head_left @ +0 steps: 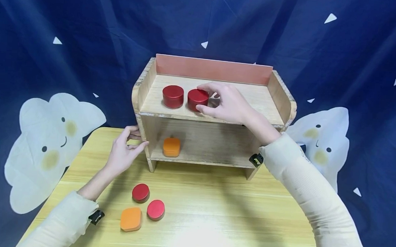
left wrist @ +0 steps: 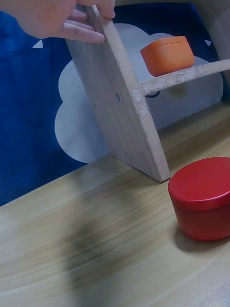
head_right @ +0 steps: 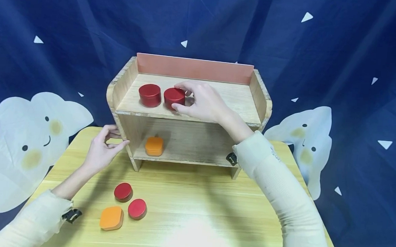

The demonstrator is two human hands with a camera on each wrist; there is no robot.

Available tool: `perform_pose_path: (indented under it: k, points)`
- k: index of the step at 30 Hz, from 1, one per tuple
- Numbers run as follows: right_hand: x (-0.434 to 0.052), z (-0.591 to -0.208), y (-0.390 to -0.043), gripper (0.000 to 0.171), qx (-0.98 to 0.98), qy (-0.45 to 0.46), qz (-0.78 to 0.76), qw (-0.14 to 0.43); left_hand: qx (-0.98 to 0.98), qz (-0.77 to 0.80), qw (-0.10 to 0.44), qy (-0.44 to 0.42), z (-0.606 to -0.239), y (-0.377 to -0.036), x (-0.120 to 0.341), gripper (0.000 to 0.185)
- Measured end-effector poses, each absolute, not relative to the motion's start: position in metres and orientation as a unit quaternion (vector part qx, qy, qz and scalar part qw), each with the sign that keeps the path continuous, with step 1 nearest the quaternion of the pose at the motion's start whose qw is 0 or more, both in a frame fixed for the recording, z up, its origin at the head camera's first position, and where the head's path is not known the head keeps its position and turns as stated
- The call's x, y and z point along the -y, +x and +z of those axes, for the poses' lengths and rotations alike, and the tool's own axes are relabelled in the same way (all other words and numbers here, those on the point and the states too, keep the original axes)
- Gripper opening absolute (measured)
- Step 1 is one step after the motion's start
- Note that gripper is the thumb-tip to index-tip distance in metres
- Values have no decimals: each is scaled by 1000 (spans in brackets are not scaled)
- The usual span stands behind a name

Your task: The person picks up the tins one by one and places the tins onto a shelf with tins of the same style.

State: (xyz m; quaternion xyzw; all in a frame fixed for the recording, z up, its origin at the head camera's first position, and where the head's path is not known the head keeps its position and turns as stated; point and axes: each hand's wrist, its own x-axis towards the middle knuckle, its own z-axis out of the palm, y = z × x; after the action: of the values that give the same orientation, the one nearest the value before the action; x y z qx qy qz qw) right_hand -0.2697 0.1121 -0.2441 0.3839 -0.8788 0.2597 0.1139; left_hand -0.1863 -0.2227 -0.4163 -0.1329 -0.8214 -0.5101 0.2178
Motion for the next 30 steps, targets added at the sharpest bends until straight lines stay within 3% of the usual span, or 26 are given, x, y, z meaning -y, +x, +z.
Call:
perform_pose_path:
  k: [20,30]
  points:
    - [-110,-243,-271,53,886,377,248,109,820,-512,217,-137,-416,-186,222,45]
    - [-117,-245,-265,68,889,369,242,124,821,-512,215,-131,-415,-186,222,45]
